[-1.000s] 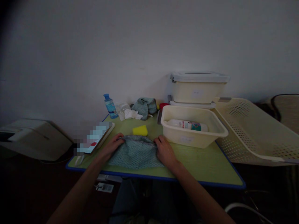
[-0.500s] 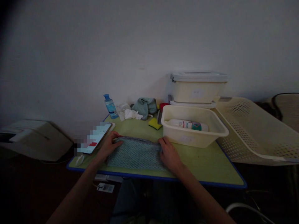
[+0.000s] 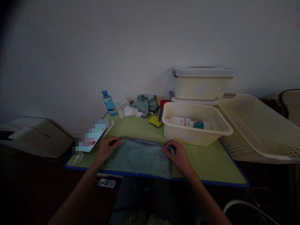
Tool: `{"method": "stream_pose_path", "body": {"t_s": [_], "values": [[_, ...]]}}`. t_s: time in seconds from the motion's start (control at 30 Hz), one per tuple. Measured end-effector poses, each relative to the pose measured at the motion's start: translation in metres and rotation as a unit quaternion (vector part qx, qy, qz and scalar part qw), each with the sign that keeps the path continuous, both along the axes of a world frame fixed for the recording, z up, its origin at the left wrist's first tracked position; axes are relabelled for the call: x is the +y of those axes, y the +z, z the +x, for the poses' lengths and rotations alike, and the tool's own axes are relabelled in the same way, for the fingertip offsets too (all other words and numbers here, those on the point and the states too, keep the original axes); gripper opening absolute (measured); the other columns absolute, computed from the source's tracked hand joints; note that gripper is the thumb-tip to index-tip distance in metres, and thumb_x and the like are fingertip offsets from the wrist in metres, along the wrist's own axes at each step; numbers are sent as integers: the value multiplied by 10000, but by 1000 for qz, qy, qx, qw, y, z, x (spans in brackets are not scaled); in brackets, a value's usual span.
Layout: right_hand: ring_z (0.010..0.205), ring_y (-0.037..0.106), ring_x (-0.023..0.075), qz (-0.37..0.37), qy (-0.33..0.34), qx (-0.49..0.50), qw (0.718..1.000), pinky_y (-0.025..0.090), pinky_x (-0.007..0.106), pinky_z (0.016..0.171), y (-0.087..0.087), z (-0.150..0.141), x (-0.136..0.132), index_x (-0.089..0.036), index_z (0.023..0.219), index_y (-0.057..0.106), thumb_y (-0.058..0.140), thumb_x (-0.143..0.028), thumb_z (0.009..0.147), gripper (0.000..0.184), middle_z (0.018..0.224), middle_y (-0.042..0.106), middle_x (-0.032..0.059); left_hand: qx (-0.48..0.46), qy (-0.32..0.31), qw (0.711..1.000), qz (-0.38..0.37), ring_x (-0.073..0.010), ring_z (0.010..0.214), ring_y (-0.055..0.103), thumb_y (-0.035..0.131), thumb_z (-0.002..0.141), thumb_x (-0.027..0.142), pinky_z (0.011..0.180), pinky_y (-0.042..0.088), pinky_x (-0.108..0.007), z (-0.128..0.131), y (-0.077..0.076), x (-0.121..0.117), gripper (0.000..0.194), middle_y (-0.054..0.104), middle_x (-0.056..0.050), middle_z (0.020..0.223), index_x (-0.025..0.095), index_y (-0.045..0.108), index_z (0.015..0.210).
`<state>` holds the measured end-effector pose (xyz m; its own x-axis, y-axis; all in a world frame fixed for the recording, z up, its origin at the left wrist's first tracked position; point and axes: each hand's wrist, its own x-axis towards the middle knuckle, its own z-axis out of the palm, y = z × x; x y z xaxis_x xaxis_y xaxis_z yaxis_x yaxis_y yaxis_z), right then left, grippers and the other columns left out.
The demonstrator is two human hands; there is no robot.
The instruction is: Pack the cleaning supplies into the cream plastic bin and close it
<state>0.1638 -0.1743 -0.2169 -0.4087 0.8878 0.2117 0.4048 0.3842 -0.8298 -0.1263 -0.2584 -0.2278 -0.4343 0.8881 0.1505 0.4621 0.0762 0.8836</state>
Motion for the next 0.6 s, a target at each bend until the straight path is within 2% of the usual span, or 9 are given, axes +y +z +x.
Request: {"method": "stream_pose_path", "body": {"t_s": [0.13, 0.3, 0.37, 0.47, 0.53, 0.6], "values": [[729, 625, 190, -52, -3, 48, 997, 497, 322, 704, 0, 3, 2, -184, 635, 574, 582, -388, 691, 212, 785, 674, 74, 93, 9, 995, 23, -170, 686, 574, 514, 738, 368, 651, 440, -273, 4, 2, -6, 248, 644, -38, 715, 159, 636, 687], [720, 628, 191, -47, -20, 61, 997, 503, 327, 705, -4, 6, 3, -184, 621, 585, 618, -414, 672, 238, 778, 674, 77, 145, 19, 989, 24, -177, 715, 584, 482, 777, 353, 664, 446, -277, 7, 4, -8, 263, 643, -48, 732, 158, 636, 689], [757, 630, 195, -35, -18, 53, 998, 500, 332, 718, -5, 6, 2, -178, 613, 575, 607, -387, 687, 224, 845, 672, 95, 151, 23, 988, 22, -178, 719, 586, 479, 783, 355, 661, 448, -275, 7, 3, -8, 263, 636, -44, 718, 163, 629, 684], [848, 619, 206, -2, 3, 17, 1000, 486, 338, 742, -3, 0, 0, -166, 615, 564, 572, -298, 720, 168, 1069, 625, 132, 160, 21, 987, 26, -177, 717, 587, 479, 791, 354, 659, 448, -271, 6, 1, -8, 262, 626, -44, 716, 161, 617, 679], [781, 614, 184, 15, 20, -22, 999, 486, 330, 709, 0, -9, 0, -160, 743, 607, 551, -225, 728, 87, 1139, 593, 131, 169, 25, 985, 29, -176, 703, 585, 482, 791, 352, 655, 446, -273, 5, 0, -9, 262, 622, -46, 716, 156, 613, 677], [649, 587, 154, 15, 28, -71, 997, 488, 316, 653, 5, -19, 2, -155, 1044, 587, 537, -170, 728, 321, 1013, 640, 110, 173, 28, 984, 31, -172, 681, 581, 484, 791, 346, 649, 443, -276, 5, 0, -9, 261, 617, -46, 712, 151, 612, 676]]}}
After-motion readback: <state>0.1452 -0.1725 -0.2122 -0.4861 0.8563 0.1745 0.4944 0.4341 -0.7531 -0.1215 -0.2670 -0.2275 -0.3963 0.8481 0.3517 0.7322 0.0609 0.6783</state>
